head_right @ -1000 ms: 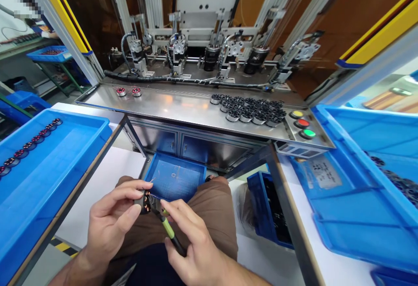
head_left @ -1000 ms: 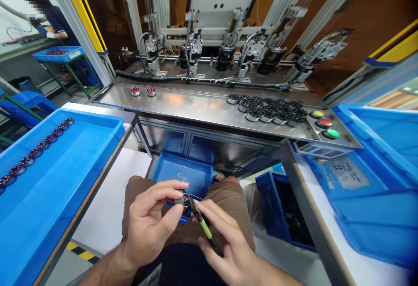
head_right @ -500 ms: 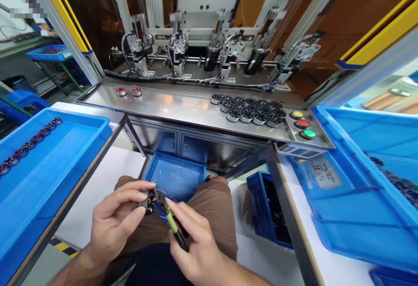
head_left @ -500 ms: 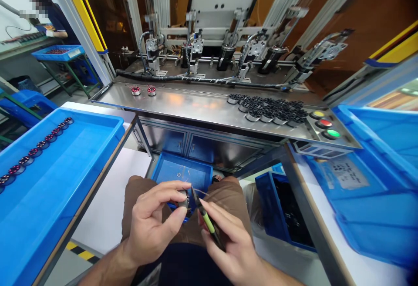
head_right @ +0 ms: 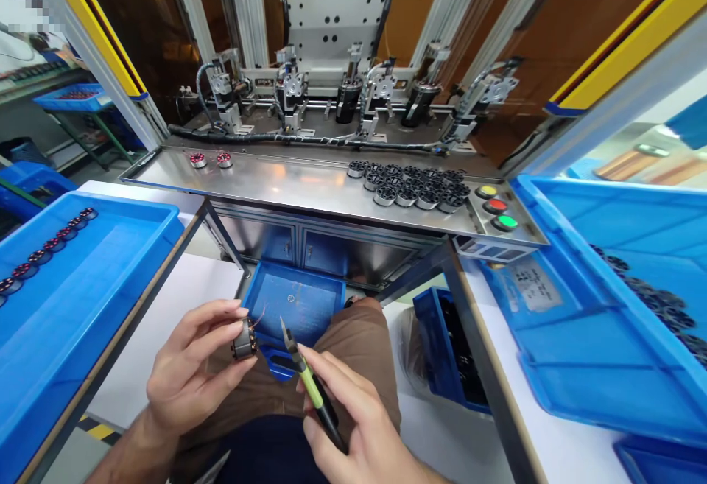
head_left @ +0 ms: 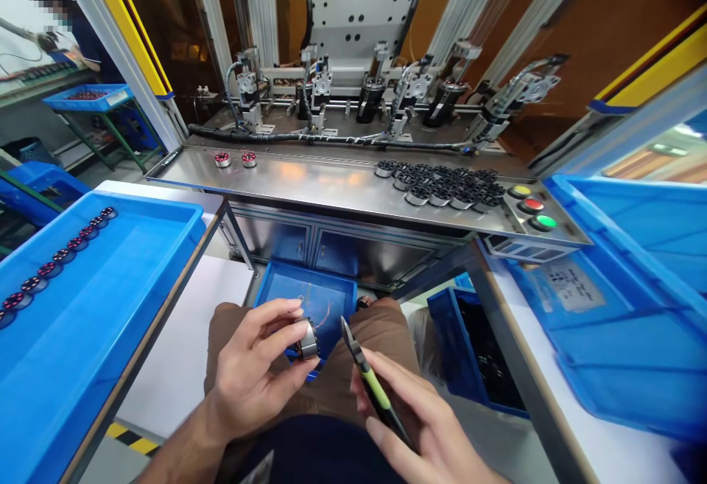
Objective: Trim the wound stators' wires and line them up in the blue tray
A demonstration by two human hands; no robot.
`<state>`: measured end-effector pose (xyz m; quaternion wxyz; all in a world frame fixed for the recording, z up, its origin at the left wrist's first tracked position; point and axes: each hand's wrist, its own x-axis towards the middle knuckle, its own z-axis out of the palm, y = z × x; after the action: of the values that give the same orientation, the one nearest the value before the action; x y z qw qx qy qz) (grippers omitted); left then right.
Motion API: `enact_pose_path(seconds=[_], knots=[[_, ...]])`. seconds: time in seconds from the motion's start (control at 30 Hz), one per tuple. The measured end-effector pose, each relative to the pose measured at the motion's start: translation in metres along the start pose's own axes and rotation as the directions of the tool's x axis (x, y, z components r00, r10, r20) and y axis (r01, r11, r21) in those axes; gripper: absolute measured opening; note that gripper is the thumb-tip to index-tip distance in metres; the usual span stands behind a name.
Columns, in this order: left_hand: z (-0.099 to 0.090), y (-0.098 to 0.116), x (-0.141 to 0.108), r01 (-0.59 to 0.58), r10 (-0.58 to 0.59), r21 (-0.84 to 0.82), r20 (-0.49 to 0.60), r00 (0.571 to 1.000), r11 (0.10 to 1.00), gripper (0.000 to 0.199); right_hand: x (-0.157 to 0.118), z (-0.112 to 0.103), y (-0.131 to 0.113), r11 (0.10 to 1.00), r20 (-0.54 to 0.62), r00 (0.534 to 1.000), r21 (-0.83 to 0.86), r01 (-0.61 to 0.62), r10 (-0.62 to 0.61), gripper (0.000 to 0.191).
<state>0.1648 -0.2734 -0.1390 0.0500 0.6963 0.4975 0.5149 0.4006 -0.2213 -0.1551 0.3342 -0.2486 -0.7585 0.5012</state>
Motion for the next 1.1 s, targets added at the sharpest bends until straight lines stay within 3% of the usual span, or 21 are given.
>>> enact_pose_path(seconds=[0.27,0.43,0.73,1.1], knots=[[0.001,0.000,-0.001,-0.047,0.040,0.132,0.053,0.998,0.990,0.068,-0.001,-0.006,-0.025,0.964,0.148,0.988,0.250,-0.088,0.052,0.066],[0.002,0.002,0.002,-0.136,0.140,0.131,-0.019,0.990,0.982,0.071,-0.002,-0.008,-0.026,0.941,0.217,0.968,0.281,-0.188,0.129,0.067],[0.001,0.008,0.007,-0.157,0.159,0.062,-0.037,0.987,0.986,0.061,0.000,-0.005,-0.030,0.913,0.214,0.965,0.345,-0.219,0.151,0.072],[0.002,0.008,0.002,-0.107,0.108,0.027,-0.054,0.993,0.994,0.064,0.002,-0.002,-0.023,0.921,0.216,0.962,0.315,-0.228,0.165,0.069]])
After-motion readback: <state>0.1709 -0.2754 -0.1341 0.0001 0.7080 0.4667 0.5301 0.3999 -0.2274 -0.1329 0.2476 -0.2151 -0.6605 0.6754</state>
